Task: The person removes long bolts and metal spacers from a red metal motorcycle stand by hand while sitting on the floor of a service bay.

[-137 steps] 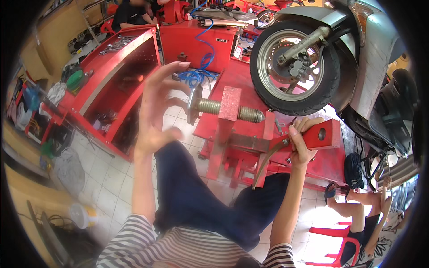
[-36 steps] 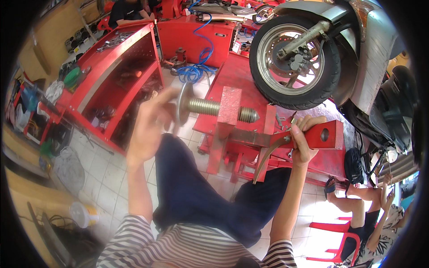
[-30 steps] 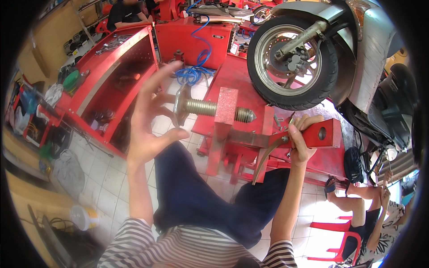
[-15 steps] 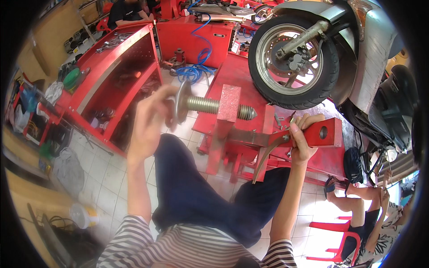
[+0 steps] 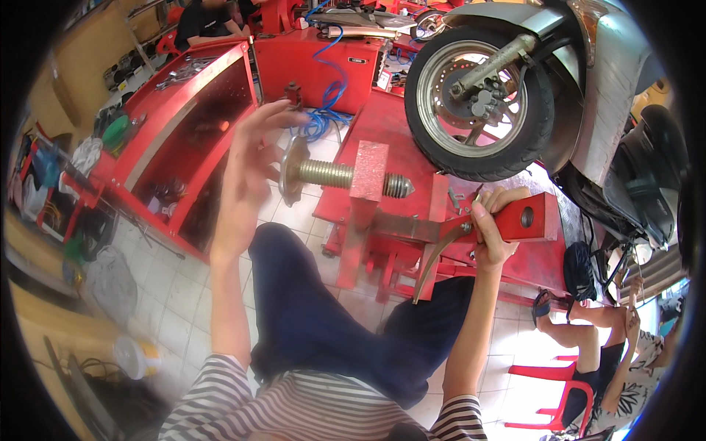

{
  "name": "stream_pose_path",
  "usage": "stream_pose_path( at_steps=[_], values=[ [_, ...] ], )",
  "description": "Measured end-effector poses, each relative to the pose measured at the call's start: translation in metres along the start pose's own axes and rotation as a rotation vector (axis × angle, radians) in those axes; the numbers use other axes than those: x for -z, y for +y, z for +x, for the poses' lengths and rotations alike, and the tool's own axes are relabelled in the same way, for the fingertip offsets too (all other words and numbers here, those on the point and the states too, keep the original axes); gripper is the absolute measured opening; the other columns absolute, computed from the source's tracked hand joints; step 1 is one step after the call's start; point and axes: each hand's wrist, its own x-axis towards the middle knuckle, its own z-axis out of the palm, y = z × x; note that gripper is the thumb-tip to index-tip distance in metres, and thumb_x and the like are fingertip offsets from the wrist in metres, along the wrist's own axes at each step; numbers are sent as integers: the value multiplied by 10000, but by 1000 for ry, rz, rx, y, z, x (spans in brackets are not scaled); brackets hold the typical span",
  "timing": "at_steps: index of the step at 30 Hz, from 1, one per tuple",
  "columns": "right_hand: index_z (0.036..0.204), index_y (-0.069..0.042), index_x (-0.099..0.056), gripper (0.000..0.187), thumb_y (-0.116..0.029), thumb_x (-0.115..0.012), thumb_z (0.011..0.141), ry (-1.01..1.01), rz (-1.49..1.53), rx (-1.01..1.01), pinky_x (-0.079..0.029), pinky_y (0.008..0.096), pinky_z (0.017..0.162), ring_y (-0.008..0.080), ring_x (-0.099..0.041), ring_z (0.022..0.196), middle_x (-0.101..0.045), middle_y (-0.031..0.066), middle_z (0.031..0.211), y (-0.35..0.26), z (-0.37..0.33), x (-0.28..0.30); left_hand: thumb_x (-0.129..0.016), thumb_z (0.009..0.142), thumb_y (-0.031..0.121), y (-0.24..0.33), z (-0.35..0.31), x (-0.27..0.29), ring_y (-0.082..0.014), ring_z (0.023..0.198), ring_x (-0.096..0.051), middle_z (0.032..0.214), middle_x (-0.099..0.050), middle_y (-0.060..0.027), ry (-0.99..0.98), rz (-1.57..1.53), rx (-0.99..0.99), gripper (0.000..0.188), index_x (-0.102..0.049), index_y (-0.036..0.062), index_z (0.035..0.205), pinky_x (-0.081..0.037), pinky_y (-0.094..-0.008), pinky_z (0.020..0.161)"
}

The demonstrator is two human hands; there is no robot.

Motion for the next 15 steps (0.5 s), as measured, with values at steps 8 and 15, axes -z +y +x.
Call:
stream_pose_path(
  at_steps=[8, 15],
  values=[
    [856, -60, -418, 296, 87, -661, 774, 12, 68, -48, -254, 235, 505, 71, -325, 556, -367, 0, 698, 3, 12, 4, -716, 792, 253, 14, 7, 4, -133, 689, -605, 1264, -583, -115, -183, 19, 87, 624, -519, 34, 1342, -519, -276, 701],
    [843, -56, -437, 295, 87, -680, 758, 44, 91, -75, -265, 240, 497, 73, -333, 540, -396, 6, 695, 10, 21, 3, -750, 699, 34, 9, 16, -6, -120, 776, -599, 1307, -565, -84, -90, 221, -221, 590, -589, 52, 1267, -504, -246, 678]
  ],
)
